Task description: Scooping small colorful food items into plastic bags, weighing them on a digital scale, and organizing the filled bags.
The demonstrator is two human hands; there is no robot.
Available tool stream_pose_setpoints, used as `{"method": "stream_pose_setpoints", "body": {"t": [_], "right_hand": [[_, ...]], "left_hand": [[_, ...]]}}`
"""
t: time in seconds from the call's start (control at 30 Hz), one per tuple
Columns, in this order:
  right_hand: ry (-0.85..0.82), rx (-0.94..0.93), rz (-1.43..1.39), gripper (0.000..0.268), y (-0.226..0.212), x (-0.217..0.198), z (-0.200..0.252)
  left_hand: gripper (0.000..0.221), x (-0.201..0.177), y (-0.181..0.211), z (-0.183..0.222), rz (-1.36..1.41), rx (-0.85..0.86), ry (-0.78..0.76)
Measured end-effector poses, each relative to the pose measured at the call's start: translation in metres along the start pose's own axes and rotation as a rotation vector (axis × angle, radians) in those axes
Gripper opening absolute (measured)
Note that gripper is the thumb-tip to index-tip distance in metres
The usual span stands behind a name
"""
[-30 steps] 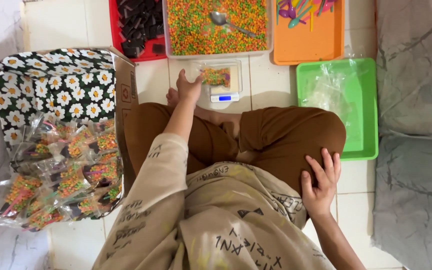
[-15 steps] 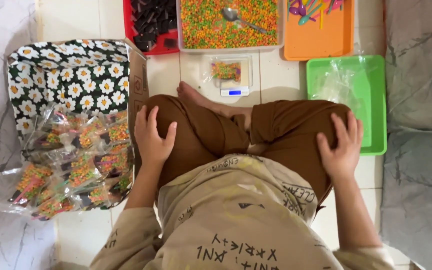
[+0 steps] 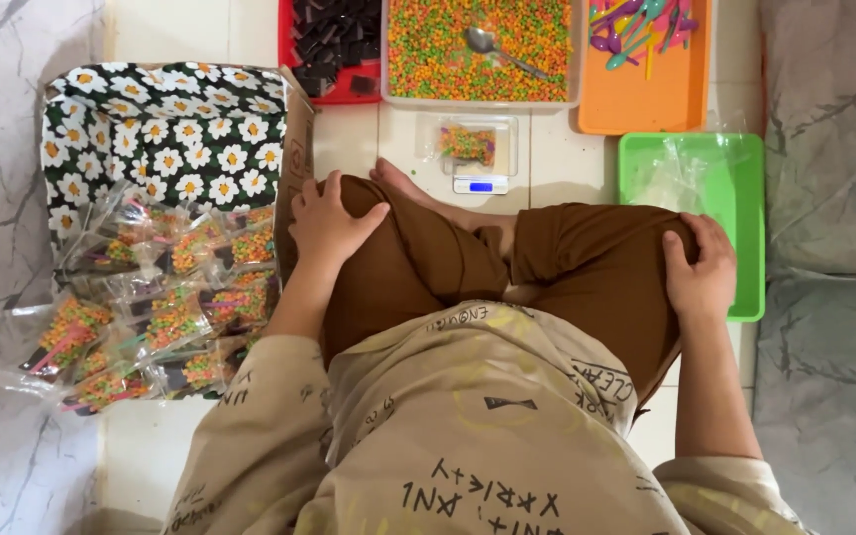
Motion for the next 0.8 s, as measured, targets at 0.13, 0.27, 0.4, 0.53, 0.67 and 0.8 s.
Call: {"method": "stream_pose_setpoints", "body": {"t": [0.13,0.27,0.4,0.53,0.67,0.8], "right_hand": [[-0.017,0.001,0.029,0.033,-0.001,0.000,0.001],[0.010,-0.029,0.007,0.028,-0.001,0.000,-0.001],[-0.018,0.040,-0.004,0.027,0.006,0.004,0.001],[0.003,0.012,0.000,0.026,0.011,0.008,-0.001],[-0.033,0.081,0.009,0.025,0.002,0.005,-0.006],[-0.047,0.130,0.055,0.027,0.032,0.024,-0.004]], "left_hand": [[0.092,0.003,0.005,-0.023,-0.038,0.008,-0.037],[0.083,0.014,0.016,-0.039,-0.201,-0.028,-0.116],[0.058,0.039,0.021,-0.053,-0.305,0.041,-0.008],[0.041,0.060,0.033,-0.079,-0.078,0.202,0.018],[0.040,0.085,0.049,-0.111,0.338,0.128,0.135],[0.038,0.176,0.035,-0.179,0.353,-0.262,0.032]]}}
Point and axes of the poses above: each hand's wrist, its own z-axis away from the middle knuckle, its own x-axis out of the palm, y = z × x, the point moved 3 cm from there along -z, towards the middle knuckle, and after that the axes turned 10 degrees about z, right-handed, at the moved point
